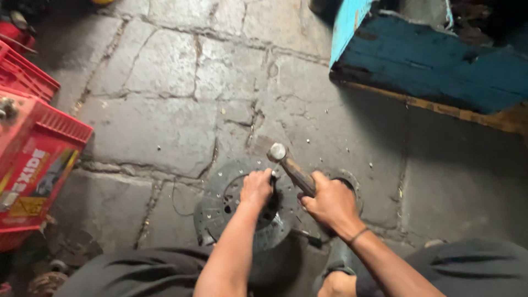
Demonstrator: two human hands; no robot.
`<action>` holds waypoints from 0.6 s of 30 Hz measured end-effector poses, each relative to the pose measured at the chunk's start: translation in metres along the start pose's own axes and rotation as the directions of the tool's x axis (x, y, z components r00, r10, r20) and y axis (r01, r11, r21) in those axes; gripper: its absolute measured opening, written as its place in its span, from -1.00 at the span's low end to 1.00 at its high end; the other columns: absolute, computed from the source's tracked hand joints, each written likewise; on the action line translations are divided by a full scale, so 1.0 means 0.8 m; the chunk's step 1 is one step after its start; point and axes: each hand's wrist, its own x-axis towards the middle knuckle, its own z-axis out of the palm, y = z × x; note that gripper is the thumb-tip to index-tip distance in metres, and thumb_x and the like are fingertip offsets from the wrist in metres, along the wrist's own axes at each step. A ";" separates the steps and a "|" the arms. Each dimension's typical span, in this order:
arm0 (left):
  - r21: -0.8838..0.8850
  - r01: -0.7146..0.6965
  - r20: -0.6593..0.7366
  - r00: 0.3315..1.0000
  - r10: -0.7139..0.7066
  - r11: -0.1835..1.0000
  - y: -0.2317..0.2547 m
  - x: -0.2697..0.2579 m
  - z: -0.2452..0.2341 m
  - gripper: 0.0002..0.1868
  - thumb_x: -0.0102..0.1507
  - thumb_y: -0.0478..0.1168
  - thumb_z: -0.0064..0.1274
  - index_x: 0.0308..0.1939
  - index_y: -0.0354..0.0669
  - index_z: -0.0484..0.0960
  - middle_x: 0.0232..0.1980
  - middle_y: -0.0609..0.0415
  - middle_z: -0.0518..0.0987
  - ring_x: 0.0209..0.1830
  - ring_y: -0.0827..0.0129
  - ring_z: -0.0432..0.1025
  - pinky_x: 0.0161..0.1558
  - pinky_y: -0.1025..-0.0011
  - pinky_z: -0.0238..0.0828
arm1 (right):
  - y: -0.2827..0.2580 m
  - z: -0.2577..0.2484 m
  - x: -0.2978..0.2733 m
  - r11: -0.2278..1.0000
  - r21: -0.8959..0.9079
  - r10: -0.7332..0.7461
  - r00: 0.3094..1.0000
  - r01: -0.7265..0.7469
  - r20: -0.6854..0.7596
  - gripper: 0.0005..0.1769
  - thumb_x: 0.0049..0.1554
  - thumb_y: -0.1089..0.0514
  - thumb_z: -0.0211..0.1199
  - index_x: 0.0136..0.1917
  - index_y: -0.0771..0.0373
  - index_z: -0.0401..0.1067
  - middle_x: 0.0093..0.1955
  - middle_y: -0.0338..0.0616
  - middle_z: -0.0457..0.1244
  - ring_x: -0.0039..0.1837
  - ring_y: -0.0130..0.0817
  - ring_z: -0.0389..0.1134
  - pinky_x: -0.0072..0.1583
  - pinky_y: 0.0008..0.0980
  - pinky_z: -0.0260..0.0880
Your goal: The person sits on the floor and uses a hammer and a metal punch to repeatedly strike a circular metal component, likely a clutch plate, to remove or adjust pins. The person rotates the part to access different areas while continuing to hammer.
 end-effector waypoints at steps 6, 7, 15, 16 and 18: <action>0.035 -0.086 -0.025 0.996 0.087 0.996 -0.008 0.012 0.004 -0.77 0.23 -0.05 0.10 -0.16 -0.08 0.56 -0.19 -0.06 0.64 -0.07 -0.07 0.50 -0.02 -0.04 0.40 | -0.044 -0.055 0.000 0.640 0.437 -0.337 0.742 0.631 -0.579 -0.68 0.18 0.06 0.38 -0.01 0.34 0.38 -0.24 0.03 0.30 -0.27 -0.24 0.33 -0.21 -0.28 0.35; 0.033 -0.090 -0.035 0.995 0.091 0.995 -0.010 0.010 0.007 -0.78 0.23 -0.05 0.10 -0.17 -0.07 0.56 -0.19 -0.06 0.64 -0.07 -0.07 0.50 -0.03 -0.03 0.41 | -0.042 -0.046 0.001 0.527 0.451 -0.342 0.666 0.720 -0.663 -0.72 0.26 0.12 0.35 0.03 0.36 0.36 -0.16 0.02 0.29 -0.21 -0.27 0.30 -0.18 -0.33 0.35; 0.070 -0.118 -0.023 0.993 0.120 0.991 -0.020 0.007 0.016 -0.88 0.23 -0.24 -0.03 -0.18 -0.05 0.59 -0.17 -0.05 0.63 -0.04 -0.04 0.49 0.00 -0.01 0.40 | 0.033 0.065 0.005 0.982 -0.190 0.028 0.971 0.019 0.237 -0.55 0.01 -0.04 0.39 0.05 0.27 0.40 -0.09 0.18 0.40 0.00 0.11 0.45 0.03 -0.01 0.40; 0.080 -0.133 -0.007 0.991 0.134 0.988 -0.010 0.017 0.017 -0.89 0.26 -0.24 -0.04 -0.18 -0.04 0.59 -0.16 -0.06 0.63 -0.02 -0.03 0.49 0.01 -0.01 0.40 | 0.040 0.063 0.009 0.996 -0.092 0.028 0.979 -0.009 0.203 -0.52 -0.05 -0.03 0.42 0.07 0.24 0.44 -0.10 0.18 0.40 -0.01 0.12 0.44 0.01 0.00 0.40; 0.081 -0.143 -0.019 0.989 0.144 0.986 -0.002 0.015 0.013 -0.84 0.21 -0.22 -0.01 -0.16 -0.07 0.59 -0.18 -0.08 0.63 -0.05 -0.06 0.48 -0.02 -0.03 0.39 | 0.043 0.055 0.009 0.992 0.117 0.031 0.988 -0.050 0.154 -0.44 -0.15 -0.01 0.48 0.11 0.19 0.50 -0.13 0.18 0.39 -0.04 0.13 0.43 -0.03 0.01 0.40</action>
